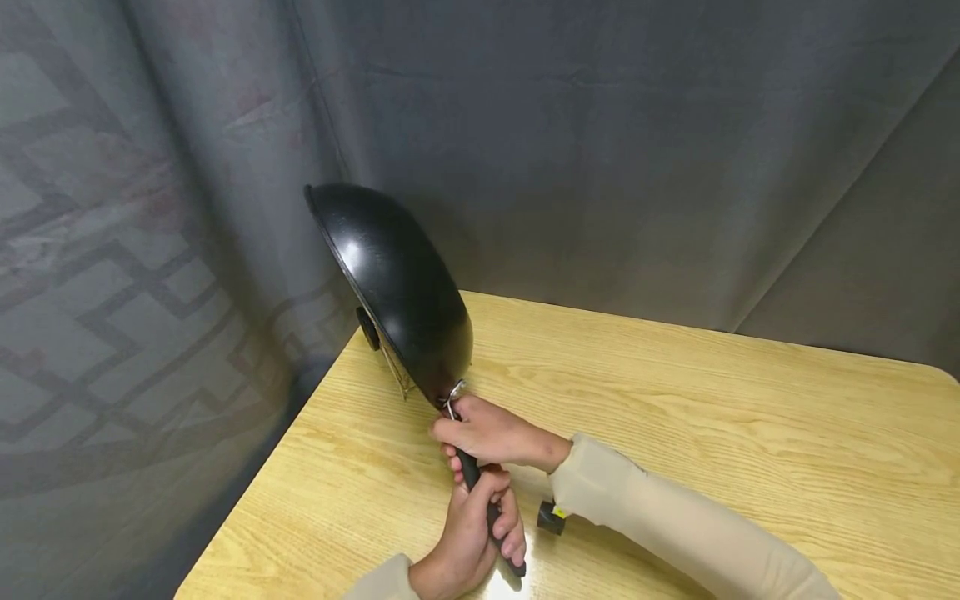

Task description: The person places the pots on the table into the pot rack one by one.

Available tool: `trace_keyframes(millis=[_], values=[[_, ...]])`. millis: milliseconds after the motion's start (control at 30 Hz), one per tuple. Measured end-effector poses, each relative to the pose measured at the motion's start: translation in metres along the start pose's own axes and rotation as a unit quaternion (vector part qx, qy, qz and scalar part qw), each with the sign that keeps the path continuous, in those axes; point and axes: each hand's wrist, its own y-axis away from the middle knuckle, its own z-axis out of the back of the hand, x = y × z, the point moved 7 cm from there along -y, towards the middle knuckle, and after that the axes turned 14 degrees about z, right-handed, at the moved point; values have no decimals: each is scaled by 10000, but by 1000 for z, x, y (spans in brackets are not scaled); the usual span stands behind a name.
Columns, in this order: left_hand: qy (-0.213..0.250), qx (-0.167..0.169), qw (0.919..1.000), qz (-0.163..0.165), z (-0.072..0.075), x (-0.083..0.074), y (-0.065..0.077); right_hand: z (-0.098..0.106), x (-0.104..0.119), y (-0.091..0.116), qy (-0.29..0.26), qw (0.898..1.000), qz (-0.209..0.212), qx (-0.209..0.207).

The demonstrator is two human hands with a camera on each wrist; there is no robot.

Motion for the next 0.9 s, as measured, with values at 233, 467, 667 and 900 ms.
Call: trace_keyframes(millis=[233, 467, 667, 900], values=[[103, -158, 9996, 209, -2, 0, 2, 1, 2, 1, 144, 9998, -116, -107], [244, -251, 9991, 235, -3, 0, 3, 1, 1, 0, 216, 9997, -108, -3], [418, -396, 9981, 238, -4, 1, 4, 0, -1, -1, 98, 9998, -170, 33], [526, -613, 9964, 274, -4, 0, 5, 0, -2, -2, 131, 9995, -266, 58]])
